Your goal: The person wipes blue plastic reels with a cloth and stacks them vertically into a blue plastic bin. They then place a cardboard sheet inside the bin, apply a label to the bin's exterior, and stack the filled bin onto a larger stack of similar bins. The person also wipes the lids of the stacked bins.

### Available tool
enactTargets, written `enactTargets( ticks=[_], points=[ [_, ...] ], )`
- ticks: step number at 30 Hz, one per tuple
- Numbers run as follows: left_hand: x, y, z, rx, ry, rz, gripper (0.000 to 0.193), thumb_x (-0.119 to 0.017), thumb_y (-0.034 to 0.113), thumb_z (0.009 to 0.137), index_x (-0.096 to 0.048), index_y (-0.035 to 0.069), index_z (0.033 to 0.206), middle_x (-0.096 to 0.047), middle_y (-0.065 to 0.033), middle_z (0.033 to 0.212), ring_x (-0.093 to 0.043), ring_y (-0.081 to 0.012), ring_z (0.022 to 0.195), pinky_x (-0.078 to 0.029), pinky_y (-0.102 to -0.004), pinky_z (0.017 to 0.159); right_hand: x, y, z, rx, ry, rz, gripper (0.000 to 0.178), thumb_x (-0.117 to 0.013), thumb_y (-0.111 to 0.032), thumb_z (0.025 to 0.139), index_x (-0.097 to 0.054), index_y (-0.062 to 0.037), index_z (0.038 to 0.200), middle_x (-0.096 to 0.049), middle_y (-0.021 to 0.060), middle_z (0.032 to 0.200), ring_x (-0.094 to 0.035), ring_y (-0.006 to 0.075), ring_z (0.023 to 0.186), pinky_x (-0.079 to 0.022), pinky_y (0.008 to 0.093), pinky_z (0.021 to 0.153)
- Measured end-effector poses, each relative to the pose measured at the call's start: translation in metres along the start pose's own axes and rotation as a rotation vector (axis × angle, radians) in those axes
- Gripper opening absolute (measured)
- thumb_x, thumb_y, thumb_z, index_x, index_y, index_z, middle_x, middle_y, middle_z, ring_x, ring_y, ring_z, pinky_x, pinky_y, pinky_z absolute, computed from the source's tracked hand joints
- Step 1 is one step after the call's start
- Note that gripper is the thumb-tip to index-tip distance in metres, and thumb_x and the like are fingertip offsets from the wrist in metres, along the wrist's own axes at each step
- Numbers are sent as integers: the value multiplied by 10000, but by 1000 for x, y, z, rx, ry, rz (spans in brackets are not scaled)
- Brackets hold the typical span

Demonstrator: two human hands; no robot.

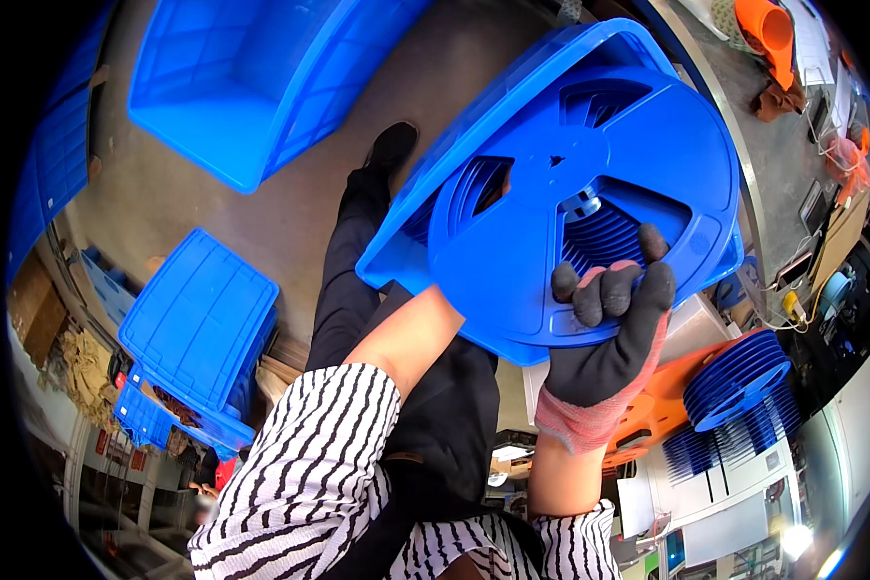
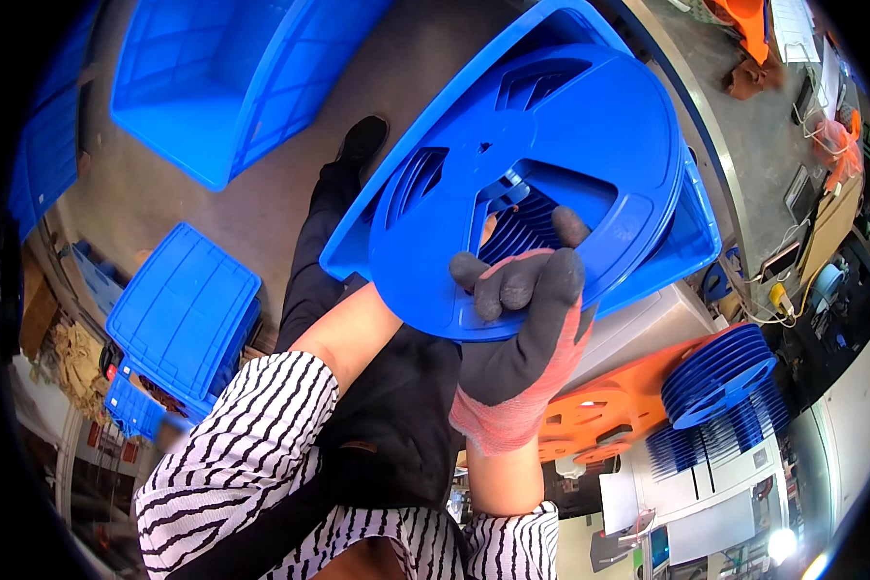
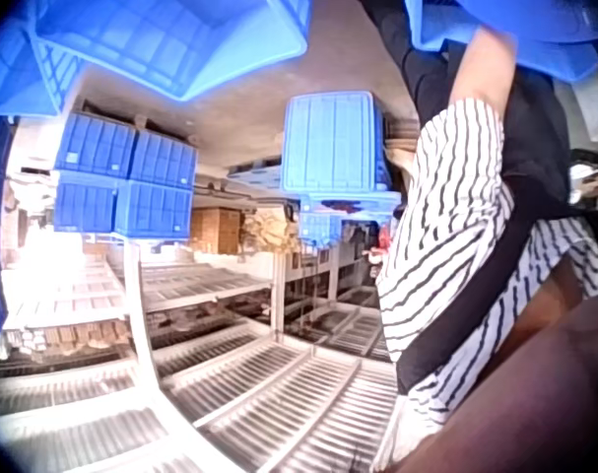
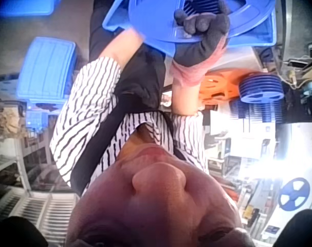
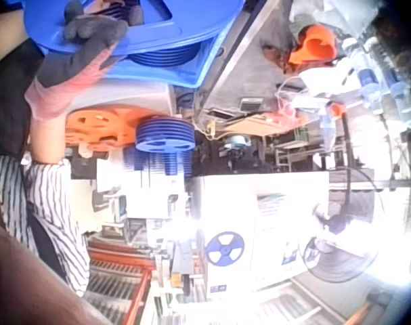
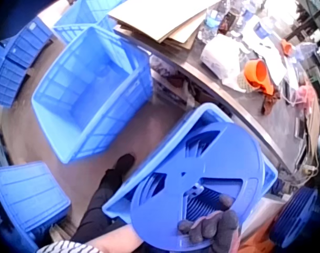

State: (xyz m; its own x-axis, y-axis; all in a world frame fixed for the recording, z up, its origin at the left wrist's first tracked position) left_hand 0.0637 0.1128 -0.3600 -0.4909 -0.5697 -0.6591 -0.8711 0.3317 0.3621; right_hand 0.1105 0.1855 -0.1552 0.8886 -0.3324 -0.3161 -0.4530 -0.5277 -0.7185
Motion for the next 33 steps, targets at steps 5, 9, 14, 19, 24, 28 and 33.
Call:
enactTargets(
  ticks=[5,9,14,19,24,28,33],
  points=[
    [2,4,-11,83,-41,-231,524,-430,390,1015,-307,82,1420,-409,-142,1350,-495,-305,1211,-434,-373,1027,-8,16,11,0,-26,-157,418,-471,-261,1028,-401,-3,1349,-416,-4,748,-436,108,634,-497,401,801],
    [0,6,-11,99,-55,-277,512,-432,385,1015,-327,81,1413,-435,-139,1334,-503,-298,1201,-438,-367,1022,6,37,20,94,-197,-238,431,-485,-141,1011,-380,-37,1415,-462,27,874,-497,124,745,-499,443,938],
    [0,11,-11,100,-58,-311,497,-436,379,1016,-352,80,1404,-468,-136,1315,-512,-289,1189,-443,-360,1015,33,59,33,366,-344,-619,517,-518,-20,966,-393,-136,1454,-488,40,943,-536,132,813,-464,470,1014],
    [0,17,-13,105,-61,-315,483,-439,373,1017,-377,79,1395,-502,-133,1296,-522,-280,1177,-449,-352,1009,15,61,26,324,-289,-515,497,-540,-46,963,-401,-108,1436,-516,52,952,-550,141,798,-465,479,1013],
    [18,-13,-16,72,-60,-201,447,-437,324,1023,-396,57,1379,-527,-134,1276,-537,-260,1156,-448,-346,1016,4,49,12,250,-188,-376,425,-502,-185,1003,-392,-63,1396,-533,31,872,-518,137,728,-470,465,963],
    [42,-44,-13,-47,-165,167,435,-448,276,1021,-389,23,1371,-512,-140,1287,-526,-234,1172,-425,-347,1052,4,36,0,191,-82,-289,423,-471,-270,1029,-383,-40,1373,-537,12,816,-491,132,687,-468,451,933],
    [53,-62,10,-45,-223,-76,462,-397,330,1035,-375,37,1392,-485,-137,1327,-497,-218,1205,-428,-343,1046,4,42,8,116,-91,-140,431,-451,-267,1037,-362,-25,1382,-517,10,835,-487,123,710,-456,438,958]
  ],
)
Point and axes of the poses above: each hand's wrist, its own z-axis towards the middle knuckle, its own x-axis out of the back of the hand, y = z × x, the point moved 1 cm from there along z, towards the middle knuckle
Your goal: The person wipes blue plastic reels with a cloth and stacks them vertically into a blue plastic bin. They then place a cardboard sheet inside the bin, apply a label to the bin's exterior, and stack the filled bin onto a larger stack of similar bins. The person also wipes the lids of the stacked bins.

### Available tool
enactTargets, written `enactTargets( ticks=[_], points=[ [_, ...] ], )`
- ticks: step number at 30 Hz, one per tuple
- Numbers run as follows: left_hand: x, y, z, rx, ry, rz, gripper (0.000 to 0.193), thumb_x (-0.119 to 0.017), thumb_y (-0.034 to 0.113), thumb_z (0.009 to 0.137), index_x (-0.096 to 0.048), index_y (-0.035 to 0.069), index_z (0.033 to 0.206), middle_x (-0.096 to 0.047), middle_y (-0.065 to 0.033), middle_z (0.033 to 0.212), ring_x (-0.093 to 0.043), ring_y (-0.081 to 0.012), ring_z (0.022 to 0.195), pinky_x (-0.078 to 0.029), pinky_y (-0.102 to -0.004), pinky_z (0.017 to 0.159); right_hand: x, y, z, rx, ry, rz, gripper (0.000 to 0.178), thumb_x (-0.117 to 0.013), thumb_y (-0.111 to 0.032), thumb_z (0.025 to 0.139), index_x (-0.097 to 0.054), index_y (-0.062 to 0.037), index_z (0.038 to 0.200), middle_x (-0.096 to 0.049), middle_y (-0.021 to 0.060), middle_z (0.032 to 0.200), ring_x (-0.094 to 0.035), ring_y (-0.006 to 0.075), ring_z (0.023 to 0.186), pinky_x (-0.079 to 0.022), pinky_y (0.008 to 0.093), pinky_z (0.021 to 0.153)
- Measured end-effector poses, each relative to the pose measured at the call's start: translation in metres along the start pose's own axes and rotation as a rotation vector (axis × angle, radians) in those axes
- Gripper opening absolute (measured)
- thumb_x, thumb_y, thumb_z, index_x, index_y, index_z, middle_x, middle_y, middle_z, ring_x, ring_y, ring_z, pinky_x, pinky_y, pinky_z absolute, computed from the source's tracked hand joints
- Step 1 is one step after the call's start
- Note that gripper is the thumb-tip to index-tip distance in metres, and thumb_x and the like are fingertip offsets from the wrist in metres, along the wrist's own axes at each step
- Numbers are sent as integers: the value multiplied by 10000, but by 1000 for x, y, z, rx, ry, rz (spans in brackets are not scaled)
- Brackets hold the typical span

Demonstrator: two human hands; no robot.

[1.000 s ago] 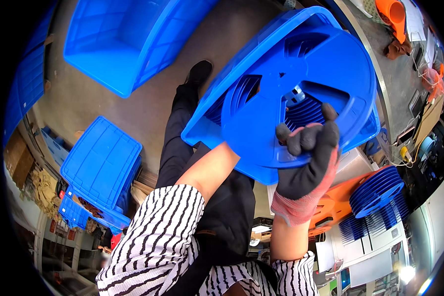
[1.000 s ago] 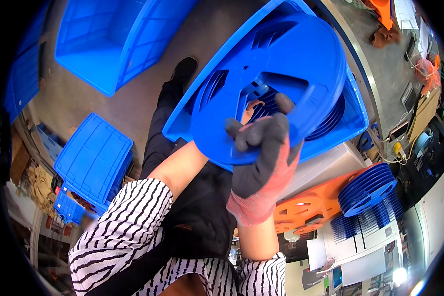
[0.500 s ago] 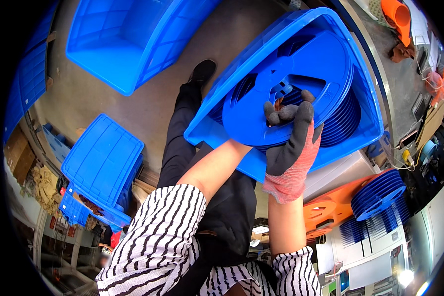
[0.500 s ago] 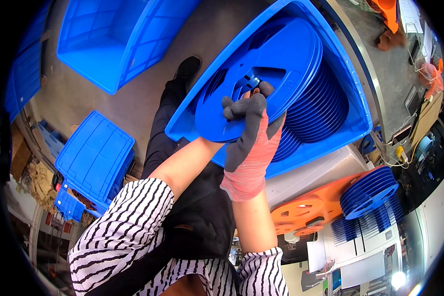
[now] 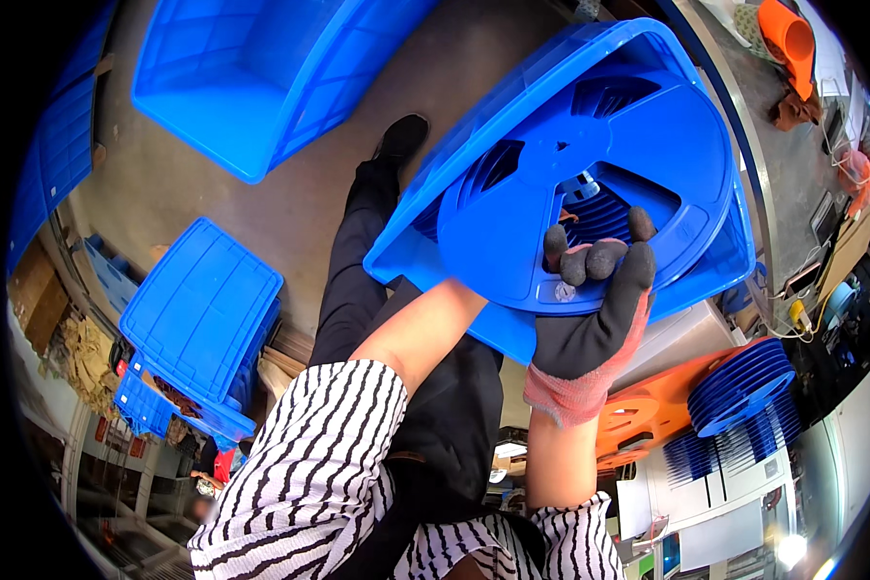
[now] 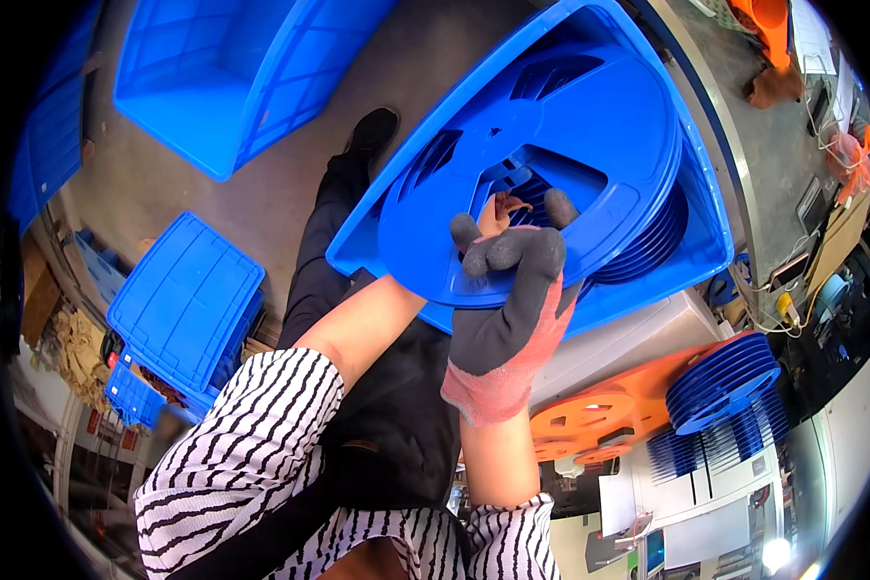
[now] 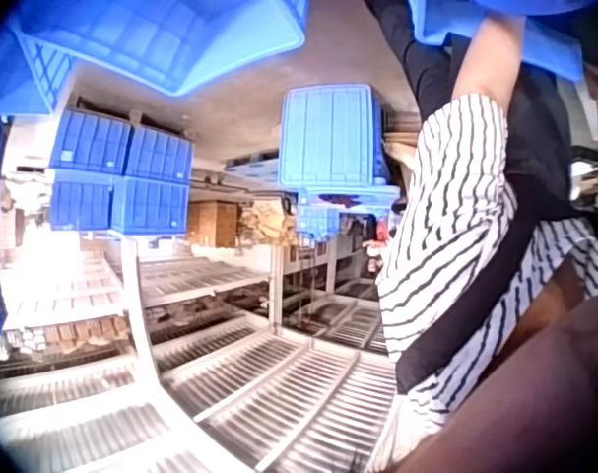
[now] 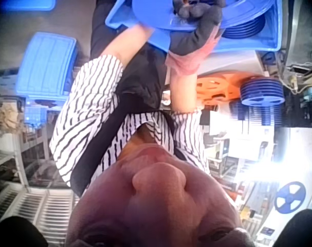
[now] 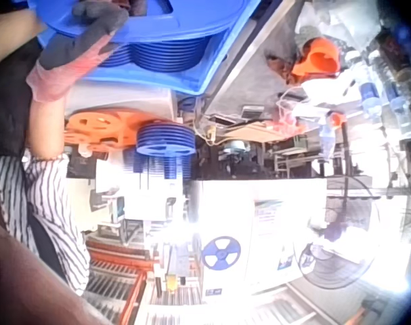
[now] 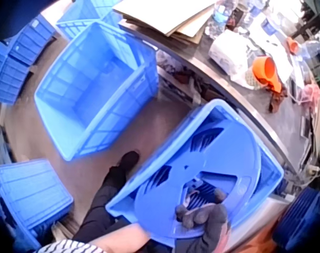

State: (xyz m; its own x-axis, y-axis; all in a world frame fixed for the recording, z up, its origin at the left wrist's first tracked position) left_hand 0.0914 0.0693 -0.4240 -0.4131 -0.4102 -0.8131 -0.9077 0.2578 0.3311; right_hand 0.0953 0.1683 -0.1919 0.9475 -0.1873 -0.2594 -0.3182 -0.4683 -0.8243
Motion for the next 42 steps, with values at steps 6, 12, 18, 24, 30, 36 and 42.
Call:
enactTargets(
  ticks=[6,12,18,24,30,36,42],
  points=[
    [-48,39,2,170,180,-448,473,-362,359,1041,-363,63,1410,-487,-138,1323,-504,-199,1191,-446,-321,1014,13,22,7,131,-148,-362,441,-420,-240,1047,-325,20,1389,-488,23,894,-511,131,791,-464,421,976],
    [-46,37,1,217,-7,-1970,508,-426,305,1010,-316,78,1451,-463,-161,1354,-502,-232,1195,-453,-340,987,15,44,17,258,-296,-551,486,-524,-28,944,-363,1,1402,-584,114,987,-589,286,1041,-456,425,970],
    [-50,38,17,107,186,-209,542,-464,267,981,-299,75,1460,-427,-179,1386,-513,-280,1181,-475,-362,950,24,63,36,519,-247,-1007,420,-548,63,800,-565,19,1217,-612,215,1131,-585,407,1014,-465,414,913],
    [-36,27,33,45,204,406,584,-501,228,951,-283,73,1470,-391,-198,1418,-524,-329,1166,-497,-385,913,26,49,40,593,-146,-1022,252,-529,35,862,-617,20,1099,-646,162,1058,-615,331,944,-483,372,842],
    [-24,19,43,12,208,796,631,-539,189,922,-267,70,1479,-355,-217,1450,-536,-377,1152,-519,-407,875,11,29,33,205,76,-524,226,-496,-85,942,-593,28,1112,-613,166,1073,-607,291,922,-471,338,838],
    [-23,11,39,-63,277,1112,684,-576,150,892,-251,68,1489,-319,-235,1482,-547,-426,1138,-541,-429,838,22,50,36,-65,155,-232,345,-489,-31,926,-516,14,1267,-517,195,1282,-541,349,1140,-409,349,995],
    [-40,14,-32,-312,187,1467,761,-616,65,846,-229,76,1501,-305,-253,1498,-568,-481,1090,-568,-460,758,89,77,-1,-20,140,-331,609,-474,-196,981,-229,-12,1507,-260,132,1548,-257,280,1429,-257,367,1130]
  ],
)
Point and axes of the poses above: each hand's wrist, its own z-axis towards the middle knuckle, its own x-axis out of the back of the hand, y = z × x, the point moved 1 cm from there along z, towards the middle knuckle
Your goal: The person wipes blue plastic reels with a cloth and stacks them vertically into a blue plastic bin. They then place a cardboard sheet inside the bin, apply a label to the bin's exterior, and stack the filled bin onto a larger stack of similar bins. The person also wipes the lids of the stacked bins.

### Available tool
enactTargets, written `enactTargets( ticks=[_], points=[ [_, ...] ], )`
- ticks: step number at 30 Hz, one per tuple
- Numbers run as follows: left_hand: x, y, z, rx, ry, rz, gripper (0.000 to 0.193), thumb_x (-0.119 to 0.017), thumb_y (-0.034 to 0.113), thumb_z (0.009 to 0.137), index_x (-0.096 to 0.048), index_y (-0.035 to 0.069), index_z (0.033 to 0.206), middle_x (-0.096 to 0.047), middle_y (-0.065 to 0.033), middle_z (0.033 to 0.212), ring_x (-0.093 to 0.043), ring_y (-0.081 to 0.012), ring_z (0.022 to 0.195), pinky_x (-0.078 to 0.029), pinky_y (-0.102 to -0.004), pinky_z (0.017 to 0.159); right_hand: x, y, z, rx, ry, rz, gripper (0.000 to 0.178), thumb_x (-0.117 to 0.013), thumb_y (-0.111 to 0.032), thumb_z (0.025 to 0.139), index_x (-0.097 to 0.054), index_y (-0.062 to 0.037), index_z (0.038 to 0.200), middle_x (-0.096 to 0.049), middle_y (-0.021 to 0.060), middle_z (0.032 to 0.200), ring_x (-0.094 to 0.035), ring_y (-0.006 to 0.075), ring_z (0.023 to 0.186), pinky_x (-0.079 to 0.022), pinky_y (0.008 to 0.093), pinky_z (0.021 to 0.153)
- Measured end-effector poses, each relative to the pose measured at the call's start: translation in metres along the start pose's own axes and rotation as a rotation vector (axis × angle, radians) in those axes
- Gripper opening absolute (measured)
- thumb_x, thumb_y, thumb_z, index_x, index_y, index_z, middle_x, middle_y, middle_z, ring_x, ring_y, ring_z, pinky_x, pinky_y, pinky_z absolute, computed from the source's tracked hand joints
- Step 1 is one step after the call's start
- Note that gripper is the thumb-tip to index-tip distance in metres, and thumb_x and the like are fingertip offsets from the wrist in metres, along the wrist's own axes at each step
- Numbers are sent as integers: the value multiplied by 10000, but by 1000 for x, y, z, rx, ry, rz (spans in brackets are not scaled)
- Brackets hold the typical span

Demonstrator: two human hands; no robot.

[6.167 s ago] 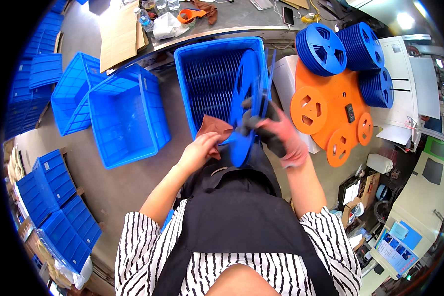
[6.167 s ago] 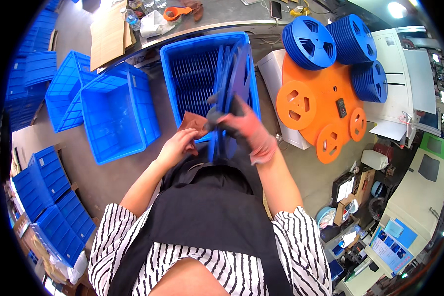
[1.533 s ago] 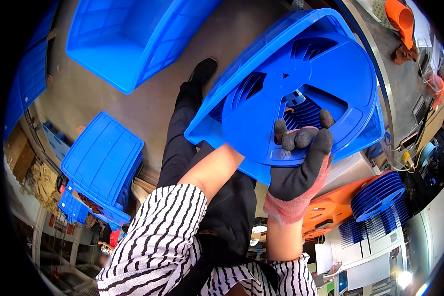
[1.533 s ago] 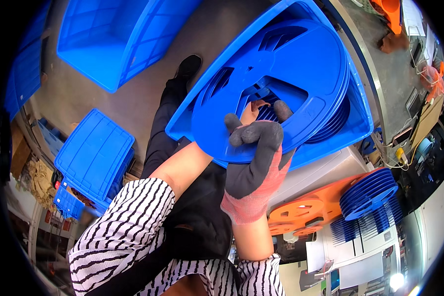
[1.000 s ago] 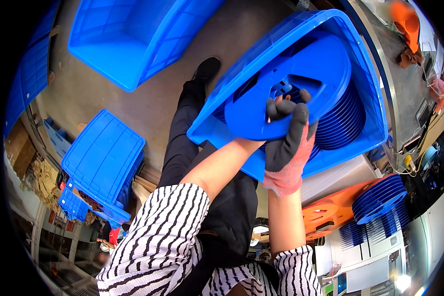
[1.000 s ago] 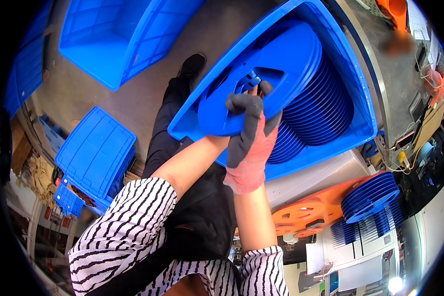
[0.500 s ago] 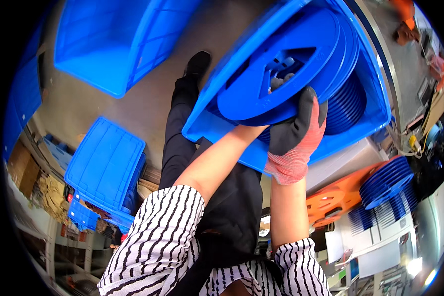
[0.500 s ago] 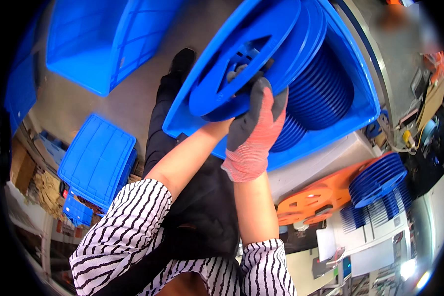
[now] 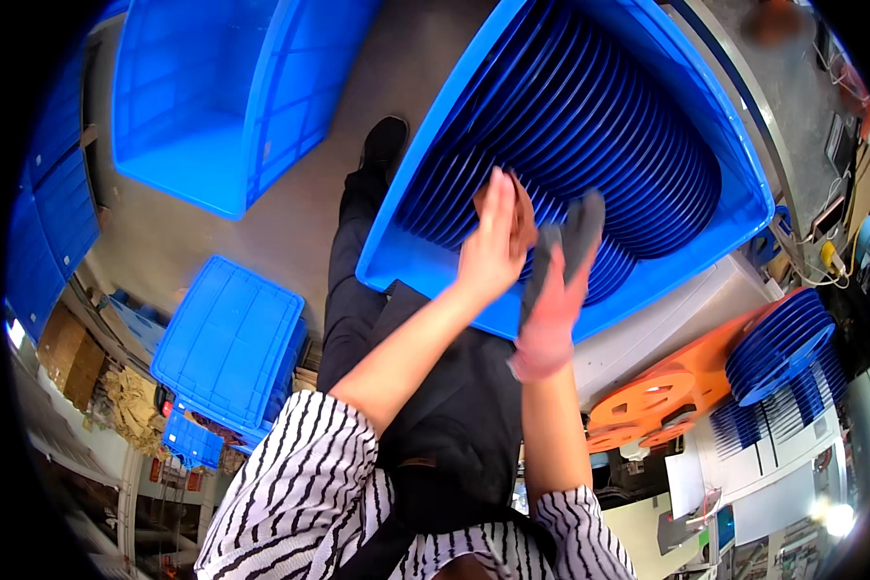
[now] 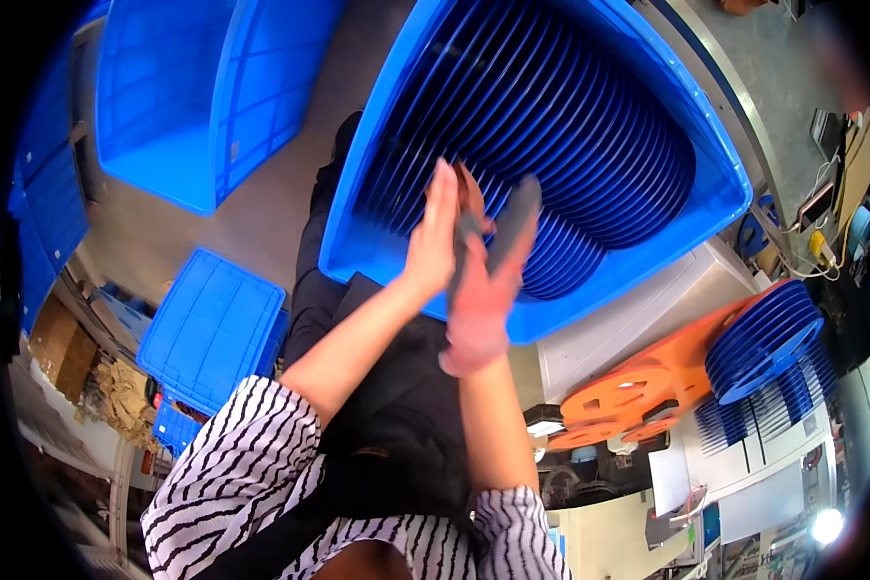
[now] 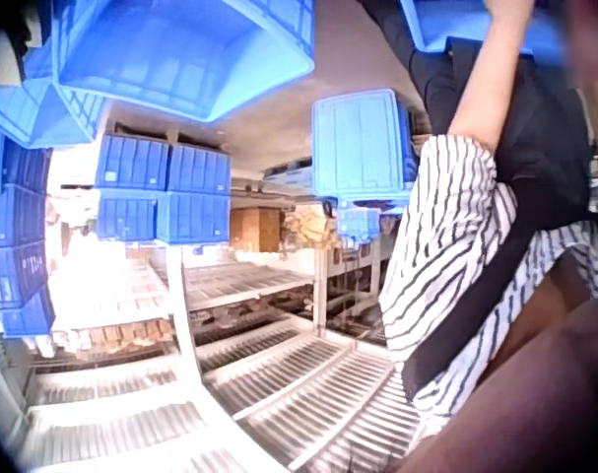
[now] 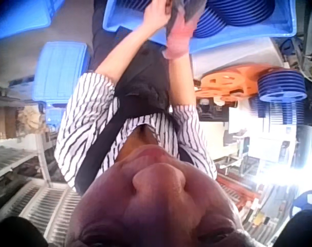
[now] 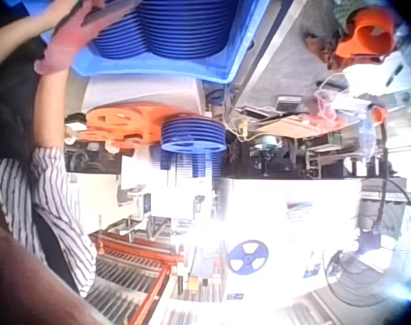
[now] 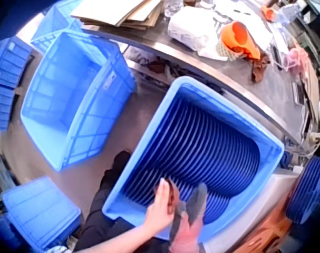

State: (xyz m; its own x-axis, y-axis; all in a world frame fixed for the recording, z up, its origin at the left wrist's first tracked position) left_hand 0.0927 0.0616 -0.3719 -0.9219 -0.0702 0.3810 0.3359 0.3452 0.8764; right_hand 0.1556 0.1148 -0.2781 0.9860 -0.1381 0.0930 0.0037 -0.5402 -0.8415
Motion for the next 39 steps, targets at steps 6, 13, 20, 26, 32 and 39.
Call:
enactTargets(
  ticks=[6,13,20,26,32,39],
  points=[
    [48,6,-130,320,-519,76,544,-743,66,800,-536,73,1303,-644,-97,1037,-653,-226,877,-537,-316,753,104,32,-53,-25,39,-442,681,-563,-82,901,-223,33,1480,-253,213,1540,-220,360,1441,-218,453,1160],
    [129,2,-127,268,-499,276,539,-707,16,799,-530,117,1298,-627,-99,995,-639,-223,799,-541,-319,734,9,-22,41,719,-122,-909,684,-714,-303,744,-481,-34,1327,-452,201,1381,-404,458,1272,-329,568,1036],
    [211,-17,-99,69,-502,576,486,-686,22,770,-568,109,1234,-626,-99,1090,-650,-305,938,-544,-370,772,-81,47,150,650,-200,-1374,613,-596,-441,860,-472,-139,1379,-396,101,1477,-331,371,1376,-176,602,1127],
    [213,-29,-105,-33,-670,754,369,-684,163,784,-581,144,1138,-604,-67,939,-625,-284,869,-534,-398,684,-18,48,67,637,-256,-1220,697,-627,-415,823,-417,-99,1408,-364,135,1493,-306,374,1386,-186,529,1148],
    [198,-35,-98,-113,-803,877,309,-692,190,776,-588,150,1064,-592,-67,963,-623,-274,881,-544,-403,686,162,104,2,205,266,-1387,672,-672,-399,787,-470,-101,1354,-391,212,1440,-317,465,1347,-181,581,1132],
    [179,-44,-98,-118,-949,1014,231,-682,216,794,-581,130,983,-591,-87,1023,-624,-277,892,-545,-405,691,253,48,80,113,358,-1771,469,-559,-363,906,-513,-207,1346,-376,107,1483,-370,438,1324,-183,616,1119]
  ],
)
Point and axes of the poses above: each hand's wrist, its own z-axis towards the middle knuckle, its own x-axis out of the back of the hand, y = z × x, the point moved 1 cm from there along z, towards the middle knuckle
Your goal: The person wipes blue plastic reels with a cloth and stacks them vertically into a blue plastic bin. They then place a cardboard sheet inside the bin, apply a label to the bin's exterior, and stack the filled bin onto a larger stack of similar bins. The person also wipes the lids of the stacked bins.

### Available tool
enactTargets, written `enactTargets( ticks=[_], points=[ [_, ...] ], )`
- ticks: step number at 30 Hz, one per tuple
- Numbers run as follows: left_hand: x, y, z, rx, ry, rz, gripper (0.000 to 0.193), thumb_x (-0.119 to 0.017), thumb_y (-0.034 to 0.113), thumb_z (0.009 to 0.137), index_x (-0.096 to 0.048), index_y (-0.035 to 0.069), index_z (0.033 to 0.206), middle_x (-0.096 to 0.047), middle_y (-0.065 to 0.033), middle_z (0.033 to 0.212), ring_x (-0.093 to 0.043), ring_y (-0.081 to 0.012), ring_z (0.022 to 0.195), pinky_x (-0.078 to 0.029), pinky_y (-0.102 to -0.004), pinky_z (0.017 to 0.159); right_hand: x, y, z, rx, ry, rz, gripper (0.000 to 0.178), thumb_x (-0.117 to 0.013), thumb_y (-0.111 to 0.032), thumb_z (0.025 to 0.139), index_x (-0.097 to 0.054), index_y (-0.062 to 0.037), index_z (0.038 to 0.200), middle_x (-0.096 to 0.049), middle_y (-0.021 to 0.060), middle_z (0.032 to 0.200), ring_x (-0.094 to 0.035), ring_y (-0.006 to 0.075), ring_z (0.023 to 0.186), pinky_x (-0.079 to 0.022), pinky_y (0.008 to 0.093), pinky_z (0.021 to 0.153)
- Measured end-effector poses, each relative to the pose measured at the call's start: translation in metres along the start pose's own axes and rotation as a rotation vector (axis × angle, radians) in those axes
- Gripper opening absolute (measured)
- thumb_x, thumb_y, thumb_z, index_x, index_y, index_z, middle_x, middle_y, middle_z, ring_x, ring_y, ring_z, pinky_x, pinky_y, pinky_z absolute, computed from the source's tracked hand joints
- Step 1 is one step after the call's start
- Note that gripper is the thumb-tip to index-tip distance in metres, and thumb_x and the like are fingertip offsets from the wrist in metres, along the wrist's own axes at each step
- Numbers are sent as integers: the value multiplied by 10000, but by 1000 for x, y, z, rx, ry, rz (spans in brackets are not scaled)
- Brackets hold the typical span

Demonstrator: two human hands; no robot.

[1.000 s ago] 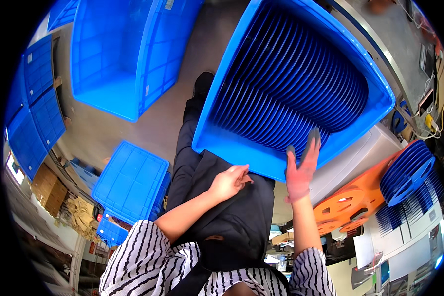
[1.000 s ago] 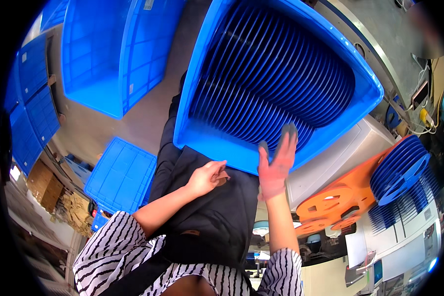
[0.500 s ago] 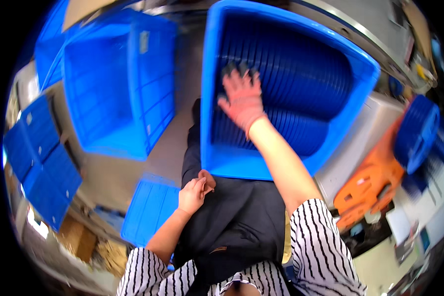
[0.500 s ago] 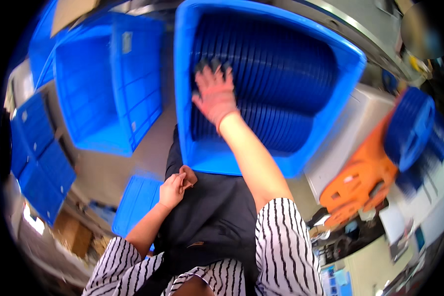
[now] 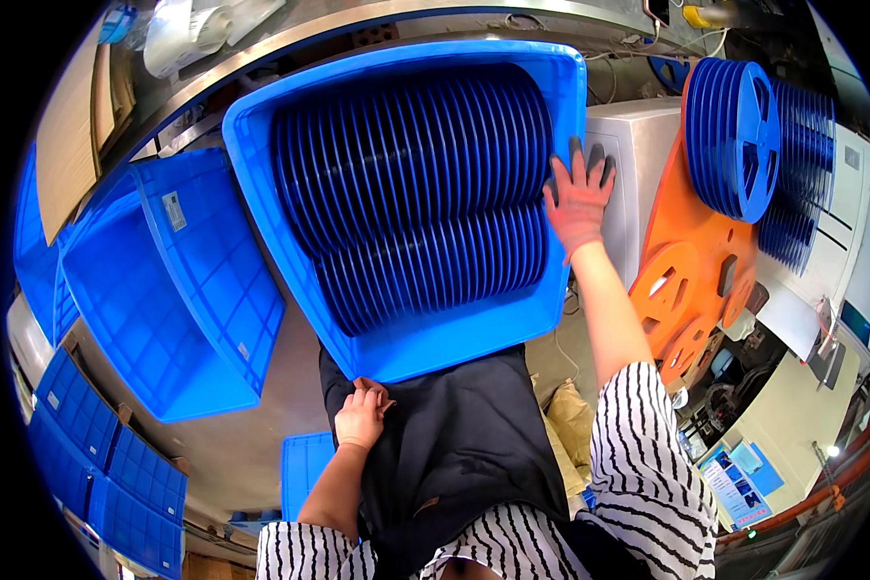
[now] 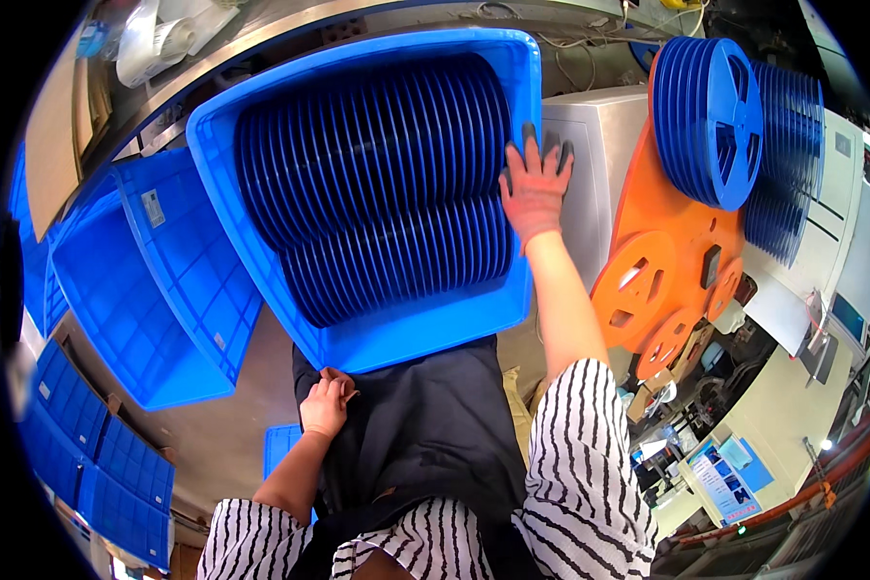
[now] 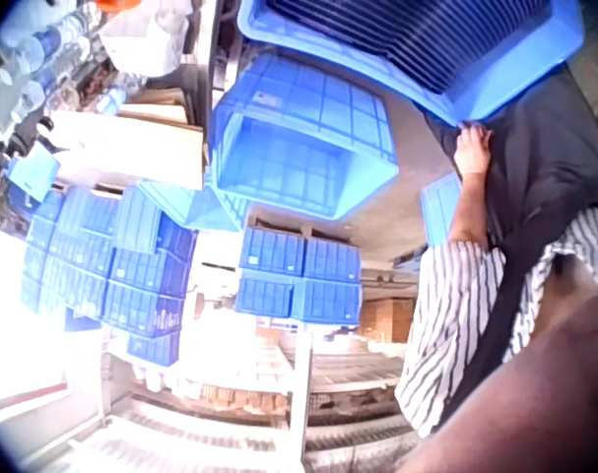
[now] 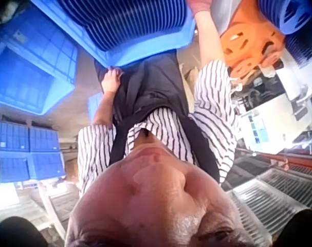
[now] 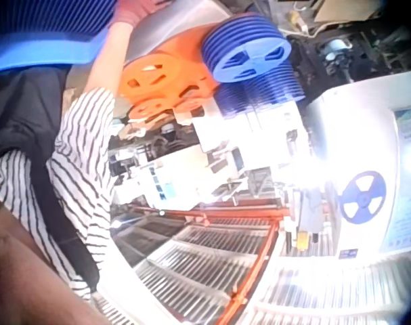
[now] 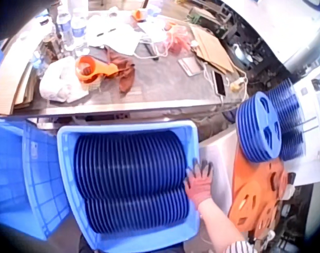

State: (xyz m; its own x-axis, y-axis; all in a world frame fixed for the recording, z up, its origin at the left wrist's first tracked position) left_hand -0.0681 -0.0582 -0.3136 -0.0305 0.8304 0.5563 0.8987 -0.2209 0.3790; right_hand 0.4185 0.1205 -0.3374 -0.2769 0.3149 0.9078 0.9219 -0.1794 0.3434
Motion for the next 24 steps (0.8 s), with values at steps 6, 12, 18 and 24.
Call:
enactTargets(
  ticks=[6,12,18,24],
  points=[
    [-13,12,9,44,4,23,260,-689,219,778,-576,123,992,-582,-103,1087,-626,-278,916,-549,-403,699,-11,9,31,130,-5,-50,382,-611,-368,874,-592,-244,1235,-394,42,1473,-400,401,1314,-202,657,1092],
    [-20,10,13,76,-52,30,291,-691,297,810,-571,119,1007,-575,-124,1184,-634,-278,911,-557,-395,701,-9,-3,48,129,22,-106,317,-648,-380,845,-594,-191,1094,-380,29,1487,-409,379,1317,-224,670,1078],
    [-20,6,13,75,-21,1,270,-690,266,793,-571,119,987,-581,-117,1144,-635,-284,899,-555,-412,700,-32,1,48,251,163,1,428,-704,-301,794,-596,-336,1207,-425,34,1438,-407,396,1317,-214,722,1047],
    [-16,5,12,109,17,-42,221,-666,195,759,-567,124,942,-585,-77,978,-625,-273,911,-543,-416,701,-14,-9,52,173,27,18,343,-674,-346,811,-627,-310,1149,-398,29,1473,-356,426,1349,-166,720,1059]
  ],
)
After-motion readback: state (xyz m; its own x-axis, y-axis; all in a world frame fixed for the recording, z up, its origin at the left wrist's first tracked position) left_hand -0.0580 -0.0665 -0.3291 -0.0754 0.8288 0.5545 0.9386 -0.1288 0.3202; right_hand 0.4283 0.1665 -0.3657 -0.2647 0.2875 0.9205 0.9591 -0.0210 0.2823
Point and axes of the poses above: each hand's wrist, its own z-axis towards the middle knuckle, its own x-axis out of the back of the hand, y = z × x, the point moved 1 cm from there along z, towards the middle knuckle
